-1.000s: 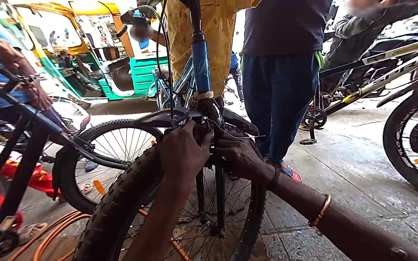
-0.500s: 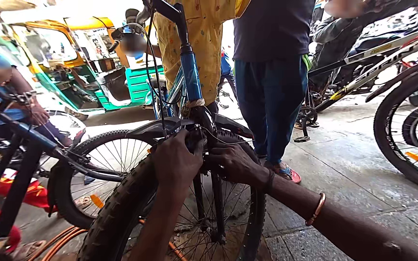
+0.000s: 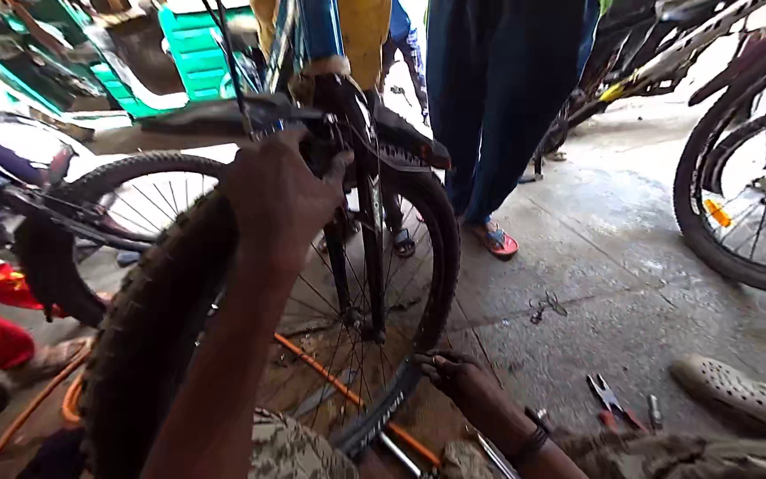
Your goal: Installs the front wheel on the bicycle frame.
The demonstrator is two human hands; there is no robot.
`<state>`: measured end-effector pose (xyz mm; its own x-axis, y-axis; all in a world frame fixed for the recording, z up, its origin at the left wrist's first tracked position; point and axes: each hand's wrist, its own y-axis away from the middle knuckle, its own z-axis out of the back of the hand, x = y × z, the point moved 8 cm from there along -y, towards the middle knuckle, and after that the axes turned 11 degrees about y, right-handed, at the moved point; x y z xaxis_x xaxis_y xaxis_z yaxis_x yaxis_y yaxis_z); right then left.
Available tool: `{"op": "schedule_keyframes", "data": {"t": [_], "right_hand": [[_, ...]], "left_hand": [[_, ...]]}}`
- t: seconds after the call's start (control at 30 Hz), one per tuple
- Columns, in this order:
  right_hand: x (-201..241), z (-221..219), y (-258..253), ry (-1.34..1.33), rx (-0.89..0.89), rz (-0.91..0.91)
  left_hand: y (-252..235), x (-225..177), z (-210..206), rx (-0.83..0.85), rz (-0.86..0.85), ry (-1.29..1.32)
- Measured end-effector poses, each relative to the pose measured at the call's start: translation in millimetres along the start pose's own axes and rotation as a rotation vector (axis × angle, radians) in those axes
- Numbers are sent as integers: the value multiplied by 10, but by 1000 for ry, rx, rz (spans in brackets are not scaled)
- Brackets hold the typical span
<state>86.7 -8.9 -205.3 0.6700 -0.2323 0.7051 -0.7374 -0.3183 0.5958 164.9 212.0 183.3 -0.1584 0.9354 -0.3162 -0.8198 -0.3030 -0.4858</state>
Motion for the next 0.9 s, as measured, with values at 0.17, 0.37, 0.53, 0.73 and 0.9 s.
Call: {"op": "schedule_keyframes", "data": {"t": [0.17, 0.37, 0.53, 0.73, 0.9], "right_hand": [[-22, -42, 408, -175, 161, -42], [379, -221, 559, -45, 280, 64], [507, -318, 567, 33, 246, 175], [807, -358, 375, 96, 95, 225], [1102, -374, 228, 98, 22, 354]], "left_hand": [[-73, 42, -27, 31, -31, -8], [-151, 97, -2, -14, -34, -9], [-154, 92, 9, -38, -26, 21], [-159, 70, 28, -99, -30, 12], [-116, 59, 6, -79, 25, 38]]}}
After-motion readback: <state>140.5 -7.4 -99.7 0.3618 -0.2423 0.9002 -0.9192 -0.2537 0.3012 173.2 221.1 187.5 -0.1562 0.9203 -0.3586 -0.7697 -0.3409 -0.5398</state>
